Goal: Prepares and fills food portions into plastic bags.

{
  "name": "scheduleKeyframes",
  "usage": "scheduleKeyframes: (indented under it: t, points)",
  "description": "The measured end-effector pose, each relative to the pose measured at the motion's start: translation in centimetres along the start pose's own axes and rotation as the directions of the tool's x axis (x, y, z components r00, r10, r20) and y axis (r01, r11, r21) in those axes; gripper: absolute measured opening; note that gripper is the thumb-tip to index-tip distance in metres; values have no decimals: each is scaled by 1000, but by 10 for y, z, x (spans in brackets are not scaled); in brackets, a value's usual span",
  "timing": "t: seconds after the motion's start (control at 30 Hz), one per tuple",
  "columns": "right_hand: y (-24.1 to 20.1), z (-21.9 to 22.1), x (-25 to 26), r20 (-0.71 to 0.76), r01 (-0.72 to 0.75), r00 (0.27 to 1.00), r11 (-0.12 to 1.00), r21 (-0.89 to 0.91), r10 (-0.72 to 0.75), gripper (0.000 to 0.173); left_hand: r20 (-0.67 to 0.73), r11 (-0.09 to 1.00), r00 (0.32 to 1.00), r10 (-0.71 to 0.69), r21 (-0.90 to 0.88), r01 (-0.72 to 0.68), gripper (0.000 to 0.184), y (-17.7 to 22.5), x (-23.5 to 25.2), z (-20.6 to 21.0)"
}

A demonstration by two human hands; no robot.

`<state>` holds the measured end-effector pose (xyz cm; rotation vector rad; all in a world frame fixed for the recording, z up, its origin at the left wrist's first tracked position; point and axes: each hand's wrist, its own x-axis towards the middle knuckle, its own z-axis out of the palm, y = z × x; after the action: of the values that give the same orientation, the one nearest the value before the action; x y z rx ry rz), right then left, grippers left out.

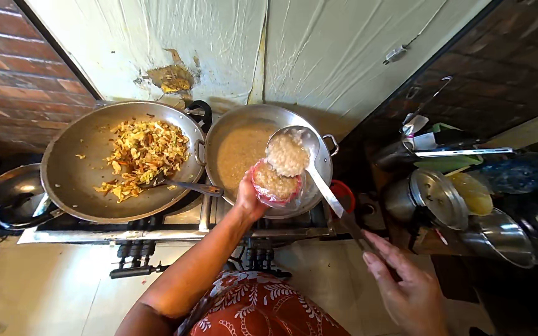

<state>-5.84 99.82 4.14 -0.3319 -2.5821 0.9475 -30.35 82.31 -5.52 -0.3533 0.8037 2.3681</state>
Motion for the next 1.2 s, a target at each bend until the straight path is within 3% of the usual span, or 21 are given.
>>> scheduleKeyframes:
  t: [0.1,0.2,0.43,0.7,0.8,0.87,1.0,1.07,1.1,1.2]
  points:
    - [13,19,-13,-91,141,981,952,-273,-171,34,6,999,1000,3,34,-4,57,4,-1,5]
    - [26,27,-18,-145,220,942,882,-417,-303,33,9,999,1000,5,34,-6,56,4,-3,4]
    - [34,33,-23,-230,235,898,851,-470,-375,32,-31,995,995,-98,-17,97,59,1,-4,-1]
    - [39,40,-21,-161,169,964,957,-236,-210,34,-92,992,987,-129,-12,129,60,-1,-3,-5]
    - [33,38,-19,-95,37,995,999,21,-35,33,-107,994,988,-113,-13,112,57,0,-4,-2]
    - [26,34,-15,-3,-134,990,950,281,141,33,-97,994,989,-107,-25,105,57,0,-3,-2]
    - [15,16,0,236,-443,894,677,587,381,37,-84,990,987,-137,-52,133,62,0,-3,-2]
    - [18,11,7,244,-466,879,633,618,410,39,-83,989,987,-139,-68,134,62,0,-4,-4]
    - [21,10,11,216,-451,887,664,596,409,40,-90,989,987,-137,-73,130,62,0,-6,-4]
    - [42,18,25,24,-282,958,921,268,286,43,-95,989,987,-131,-85,123,61,2,-12,-7]
